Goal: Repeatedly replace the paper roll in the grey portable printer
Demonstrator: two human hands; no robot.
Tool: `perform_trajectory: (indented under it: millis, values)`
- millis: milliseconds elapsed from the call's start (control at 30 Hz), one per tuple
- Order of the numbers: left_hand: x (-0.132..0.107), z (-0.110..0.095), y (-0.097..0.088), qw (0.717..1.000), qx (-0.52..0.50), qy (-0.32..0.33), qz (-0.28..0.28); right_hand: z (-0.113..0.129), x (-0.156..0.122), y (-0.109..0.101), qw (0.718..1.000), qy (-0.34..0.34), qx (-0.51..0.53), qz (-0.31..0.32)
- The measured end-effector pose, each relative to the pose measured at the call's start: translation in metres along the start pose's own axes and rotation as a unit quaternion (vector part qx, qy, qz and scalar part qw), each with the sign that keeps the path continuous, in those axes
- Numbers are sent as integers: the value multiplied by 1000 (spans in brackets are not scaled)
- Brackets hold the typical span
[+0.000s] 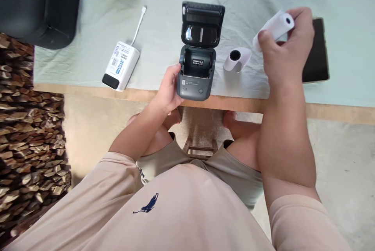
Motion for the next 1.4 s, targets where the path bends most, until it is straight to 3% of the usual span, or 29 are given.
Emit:
perform_trajectory:
  millis: [100, 200, 367, 433, 533, 633, 800, 900, 1100, 1233, 1333, 1400]
  values:
    - [0, 0, -1, 1000, 6, 2, -6, 5, -4, -14, 993, 19, -104, -48]
    - [1, 0, -3, 1000, 12, 2, -11, 1, -9, -5, 979, 59, -197, 1]
    - [3, 2, -5, 1000, 2, -2, -14, -7, -15, -5, 982, 68, -173, 5]
    - [3, 1, -3, 1000, -1, 2, -9, 1, -17, -18, 987, 25, -151, -51]
    - [2, 1, -1, 1000, -5, 5, -3, 33, -30, -32, 982, -103, -107, -118]
    - [2, -1, 2, 1000, -1, 12, 11, 59, -47, -6, 976, -170, -134, -31]
    - [0, -3, 2, 1000, 3, 16, 2, 48, -60, 40, 962, -54, -232, 135]
    - [-1, -3, 3, 1000, 5, 15, 5, 40, -59, 43, 963, -19, -219, 155]
    - [1, 0, -2, 1000, -10, 3, -12, 25, -51, 35, 993, -12, -80, 88]
    - [0, -1, 1, 1000, -5, 12, 5, 3, -37, 35, 997, 54, 45, -26]
    - [-1, -4, 5, 999, 1, 27, 23, 23, -34, 31, 992, 10, 94, -85]
    - [-1, -5, 5, 999, 4, 29, 19, 55, -40, 31, 988, -44, 138, -62]
Point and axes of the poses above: each hand's wrist, its own x-axis towards the middle knuckle, its own y-axis out of the palm, z = x × y, the point moved 10 cm from there along x, towards the middle knuckle, and after that the axes turned 5 degrees about -z, right-handed, at the moved point
